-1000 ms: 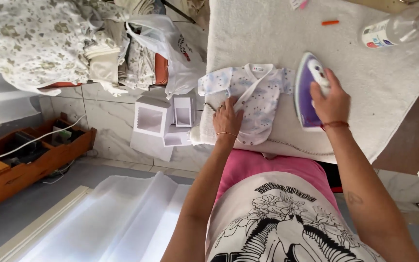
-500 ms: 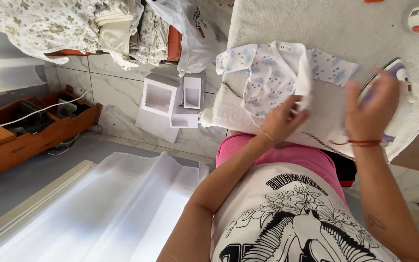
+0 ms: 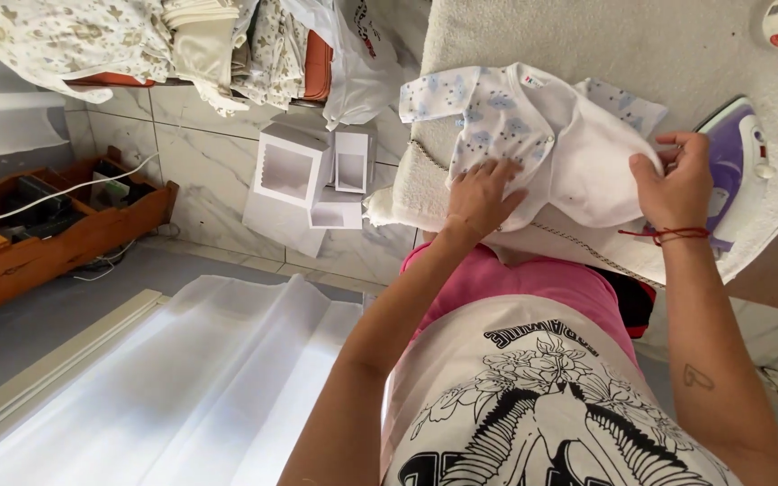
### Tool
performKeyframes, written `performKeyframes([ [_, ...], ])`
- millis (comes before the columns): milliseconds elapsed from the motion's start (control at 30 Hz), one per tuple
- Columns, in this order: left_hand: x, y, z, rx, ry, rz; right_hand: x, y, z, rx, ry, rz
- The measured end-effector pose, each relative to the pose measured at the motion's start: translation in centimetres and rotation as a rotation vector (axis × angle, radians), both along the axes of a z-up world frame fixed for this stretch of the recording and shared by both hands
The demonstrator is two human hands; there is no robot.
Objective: The person irons a small patterned baby garment on a towel-covered ironing board, then folds it. They then pick up another similar garment, spray it with water, and iron it. The person handles the garments one at a time, smoothing and pressing them with an iron.
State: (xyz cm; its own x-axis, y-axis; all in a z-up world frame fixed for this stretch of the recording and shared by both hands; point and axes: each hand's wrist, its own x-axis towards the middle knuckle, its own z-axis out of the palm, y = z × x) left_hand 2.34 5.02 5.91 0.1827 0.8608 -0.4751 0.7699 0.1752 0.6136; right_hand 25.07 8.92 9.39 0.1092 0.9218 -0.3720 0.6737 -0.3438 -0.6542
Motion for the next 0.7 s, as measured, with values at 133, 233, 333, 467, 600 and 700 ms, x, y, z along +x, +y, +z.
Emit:
performKeyframes([
  [133, 3.3, 2.2, -3.2, 0.000, 0.093, 0.041, -0.9, 0.5, -0.5, 0.445, -0.129, 0.311],
  [233, 3.2, 2.8, -2.1, -0.146, 0.043, -0.047, -2.9, 1.1, 1.2, 0.138, -0.093, 0.154],
  [333, 1.3, 2.5, -1.8, 0.075, -0.099, 0.187, -5.1, 2.0, 3.9, -0.272, 0.166, -0.062],
  [467, -2.5, 2.0, -3.1, 0.437, 0.169, 0.681, -9.1, 2.4, 3.6, -0.342, 0.448, 0.066],
  [600, -3.9, 3.1, -5.3, 0.110, 0.183, 0.668, -11.9, 2.9, -2.1, -0.210, 0.324, 0.334],
  [700, -5.0, 3.8, -7.0, -0.091, -0.012, 0.665, -12.5, 3.8, -2.2, -0.080, 0.244, 0.490],
])
